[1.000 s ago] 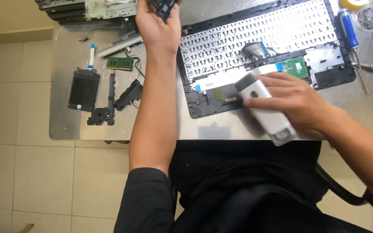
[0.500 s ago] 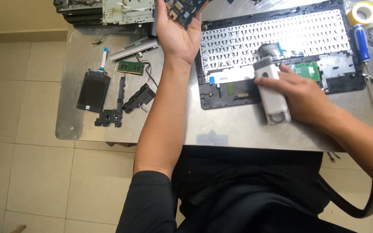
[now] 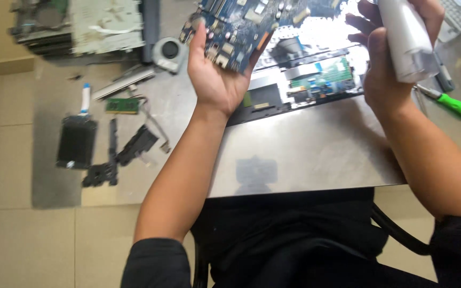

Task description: The person holds a laptop motherboard removed from a disassembled laptop chassis, unscrews components from it with a screwdriver, and handles the RAM module. They then lift the board and spray it with a compressed air can, directing air across its surface before setting the can down.

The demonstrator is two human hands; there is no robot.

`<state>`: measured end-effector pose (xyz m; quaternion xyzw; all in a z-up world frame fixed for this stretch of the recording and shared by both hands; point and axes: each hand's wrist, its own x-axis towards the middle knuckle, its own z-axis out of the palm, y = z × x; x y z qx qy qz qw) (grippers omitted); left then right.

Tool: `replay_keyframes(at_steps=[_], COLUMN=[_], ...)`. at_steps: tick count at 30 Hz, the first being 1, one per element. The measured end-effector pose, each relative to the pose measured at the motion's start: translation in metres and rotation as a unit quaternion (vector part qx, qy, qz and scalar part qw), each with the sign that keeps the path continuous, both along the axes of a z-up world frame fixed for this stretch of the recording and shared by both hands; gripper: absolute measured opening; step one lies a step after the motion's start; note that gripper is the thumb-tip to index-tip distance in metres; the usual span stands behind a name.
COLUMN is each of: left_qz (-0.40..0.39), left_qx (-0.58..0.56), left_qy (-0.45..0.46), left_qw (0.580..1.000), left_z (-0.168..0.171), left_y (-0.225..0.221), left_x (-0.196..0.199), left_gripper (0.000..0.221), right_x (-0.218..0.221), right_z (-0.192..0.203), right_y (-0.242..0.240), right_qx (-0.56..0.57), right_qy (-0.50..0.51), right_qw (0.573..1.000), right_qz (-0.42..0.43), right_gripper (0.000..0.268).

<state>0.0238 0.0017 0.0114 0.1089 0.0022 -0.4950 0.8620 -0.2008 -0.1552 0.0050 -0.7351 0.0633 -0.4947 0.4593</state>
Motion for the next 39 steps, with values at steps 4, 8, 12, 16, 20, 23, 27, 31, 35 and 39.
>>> replay_keyframes(at_steps=[4,8,12,16,20,23,27,31,35,39], left_qz=[-0.023,-0.016,-0.059,-0.121,-0.210,-0.239,-0.248,-0.251,-0.241,-0.231], left_qx=[0.014,0.001,0.206,0.130,0.065,0.072,0.083,0.084,0.089,0.089], left_qy=[-0.054,-0.067,-0.546,-0.719,-0.726,-0.669,-0.628,-0.649,-0.660,-0.667], left_qw=[0.998,0.998,0.810,0.672,0.652,0.700,0.733,0.714,0.706,0.703], left_z=[0.005,0.003,-0.073,0.003,0.010,0.006,0.001,-0.001,-0.001,0.005], left_y=[0.003,0.007,0.047,0.024,0.022,0.025,0.029,0.030,0.031,0.029], left_x=[-0.033,-0.054,-0.041,-0.059,-0.059,-0.055,-0.054,-0.051,-0.052,-0.053], left_gripper=[0.063,0.073,0.035,0.037,0.046,0.046,0.045,0.046,0.044,0.044], right_x=[-0.015,-0.016,-0.013,-0.018,-0.021,-0.021,-0.036,-0.036,-0.041,-0.039], right_z=[-0.050,-0.054,-0.033,-0.038,-0.033,-0.033,-0.063,-0.065,-0.067,-0.062], right_y=[-0.030,-0.035,-0.029,-0.037,-0.029,-0.026,-0.029,-0.030,-0.031,-0.029], right_qx=[0.200,0.367,0.301,0.307,0.246,0.236,0.278,0.245,0.306,0.353], right_qy=[-0.066,-0.194,-0.205,-0.240,-0.227,-0.212,-0.228,-0.236,-0.234,-0.230], right_qw=[0.978,0.909,0.931,0.914,0.934,0.938,0.916,0.925,0.905,0.886], right_qz=[0.001,-0.036,-0.038,-0.110,-0.127,-0.138,-0.178,-0.167,-0.181,-0.192], right_gripper=[0.031,0.048,0.019,0.021,0.023,0.024,0.053,0.048,0.062,0.068])
